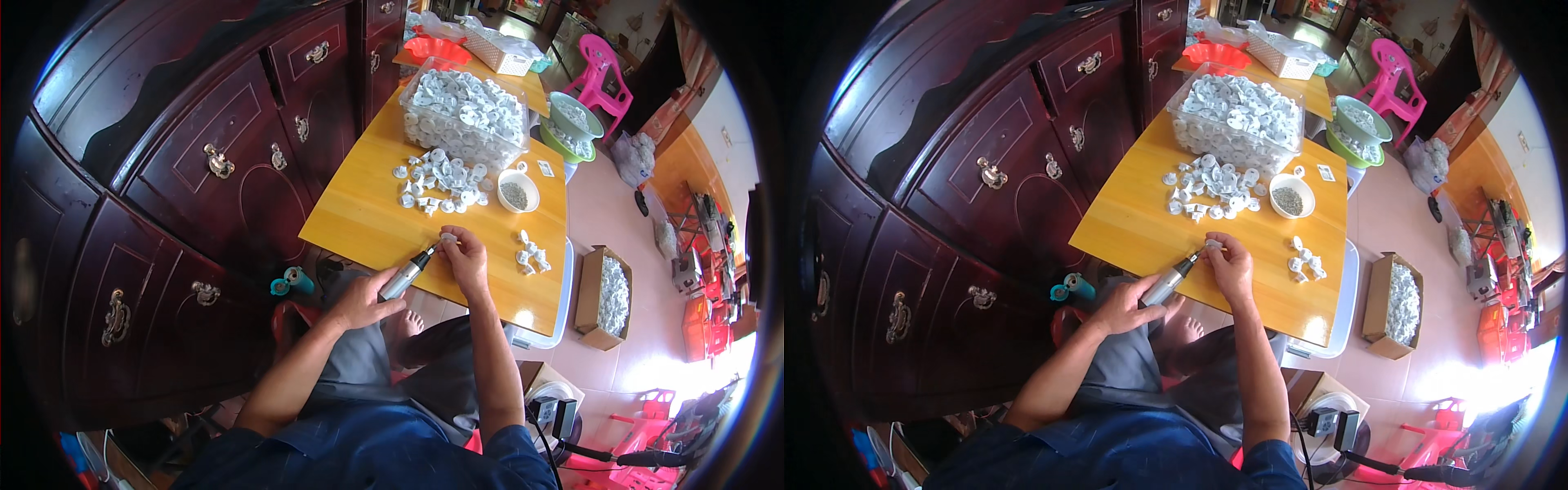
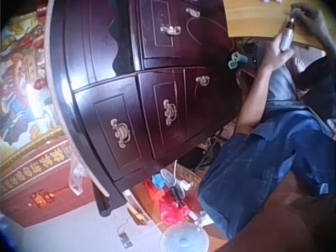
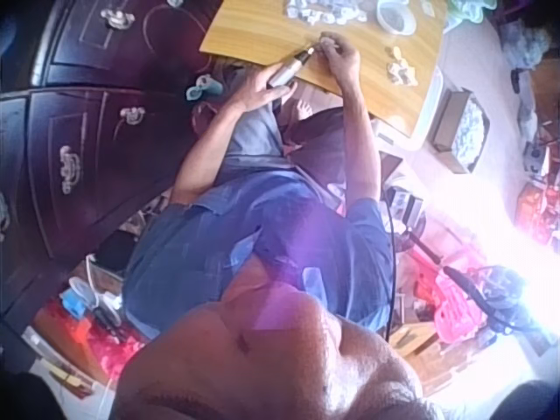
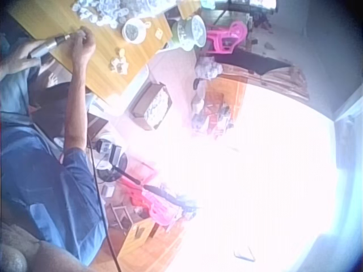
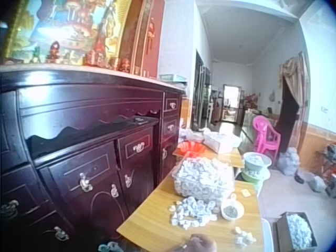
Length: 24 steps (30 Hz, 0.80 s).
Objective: Assembling small white plastic shoe components by inserting metal pins using a handheld rotary tool.
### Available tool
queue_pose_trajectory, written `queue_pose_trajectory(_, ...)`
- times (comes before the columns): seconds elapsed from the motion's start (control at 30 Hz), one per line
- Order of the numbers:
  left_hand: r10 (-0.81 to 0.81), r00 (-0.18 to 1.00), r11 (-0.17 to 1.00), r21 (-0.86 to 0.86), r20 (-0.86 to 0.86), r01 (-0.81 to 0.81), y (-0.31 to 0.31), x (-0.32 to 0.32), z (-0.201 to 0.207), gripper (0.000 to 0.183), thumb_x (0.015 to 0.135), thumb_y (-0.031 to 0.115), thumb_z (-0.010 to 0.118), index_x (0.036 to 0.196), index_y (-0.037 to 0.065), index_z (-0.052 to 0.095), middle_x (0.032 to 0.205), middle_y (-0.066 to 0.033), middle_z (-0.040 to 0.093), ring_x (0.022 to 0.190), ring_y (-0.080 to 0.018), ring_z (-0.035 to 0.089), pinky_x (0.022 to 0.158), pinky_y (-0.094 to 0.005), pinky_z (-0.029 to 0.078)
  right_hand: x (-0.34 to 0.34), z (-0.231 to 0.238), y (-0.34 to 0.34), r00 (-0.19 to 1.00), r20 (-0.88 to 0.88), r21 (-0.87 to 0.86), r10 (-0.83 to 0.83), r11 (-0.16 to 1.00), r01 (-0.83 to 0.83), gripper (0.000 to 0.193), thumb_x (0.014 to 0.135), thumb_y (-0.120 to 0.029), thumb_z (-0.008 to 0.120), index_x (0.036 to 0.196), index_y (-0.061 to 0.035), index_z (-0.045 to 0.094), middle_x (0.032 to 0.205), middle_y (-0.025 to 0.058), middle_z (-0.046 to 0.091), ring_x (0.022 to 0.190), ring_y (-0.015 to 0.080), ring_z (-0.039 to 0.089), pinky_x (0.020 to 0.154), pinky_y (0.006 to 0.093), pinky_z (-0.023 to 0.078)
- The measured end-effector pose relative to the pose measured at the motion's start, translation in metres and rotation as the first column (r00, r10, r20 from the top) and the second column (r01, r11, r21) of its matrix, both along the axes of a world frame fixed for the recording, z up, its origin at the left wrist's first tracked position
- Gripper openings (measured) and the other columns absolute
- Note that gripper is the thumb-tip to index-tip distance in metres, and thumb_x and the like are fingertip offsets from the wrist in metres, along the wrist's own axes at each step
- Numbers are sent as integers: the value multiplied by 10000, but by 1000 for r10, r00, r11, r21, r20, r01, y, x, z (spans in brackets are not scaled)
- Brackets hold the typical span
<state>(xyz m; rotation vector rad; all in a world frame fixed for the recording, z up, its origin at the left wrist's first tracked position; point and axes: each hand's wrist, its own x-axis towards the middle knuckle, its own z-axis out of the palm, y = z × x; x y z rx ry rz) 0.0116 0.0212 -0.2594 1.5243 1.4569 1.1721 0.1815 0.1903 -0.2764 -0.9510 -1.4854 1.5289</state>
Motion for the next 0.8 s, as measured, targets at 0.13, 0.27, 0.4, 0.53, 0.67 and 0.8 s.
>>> queue_pose_trajectory(0.13,3,1000,1000,30,-23,-3,1,0,0,538,821,237,735,1284,46,540,940,-101,709,855,-229,702,774,-335,539,1,-3,1,1000,-1,15,-3,1000,3,227,937,-43,586,1148,27,624,979,63,667,816,113,666,728,238,557)
queue_pose_trajectory(0.27,-2,1000,999,32,-21,3,1,0,-1,543,824,233,731,1294,46,533,943,-104,709,857,-234,703,776,-335,540,1,-8,0,1000,-6,24,8,1000,-7,210,937,-19,582,1142,7,622,986,39,660,823,94,649,725,213,536)
queue_pose_trajectory(0.4,-9,1000,999,38,-25,10,1,1,-1,516,830,220,723,1277,39,541,936,-98,708,857,-224,701,774,-333,540,3,-12,2,999,49,61,4,998,-7,200,930,-4,584,1124,4,631,979,37,667,828,103,653,737,221,536)
queue_pose_trajectory(0.53,-19,998,999,-43,60,22,-1,2,9,434,860,208,690,1235,31,559,890,-62,692,774,-156,672,718,-303,534,4,-12,0,997,82,114,-9,994,0,200,925,3,586,1119,0,637,1000,47,675,844,114,659,758,235,536)
queue_pose_trajectory(0.67,-33,977,981,-183,209,73,-2,1,9,342,890,211,654,1178,44,580,778,0,615,603,-66,558,568,-242,481,1,-6,-2,999,40,106,-1,994,-4,200,925,5,586,1118,0,640,1015,56,679,861,115,659,769,242,539)
queue_pose_trajectory(0.8,-49,962,983,-156,267,93,-2,4,6,294,897,214,643,1136,54,581,728,26,550,553,-42,485,510,-220,427,0,-5,-4,999,-32,109,-24,994,27,186,897,2,619,1076,-2,671,926,53,707,806,97,668,731,239,539)
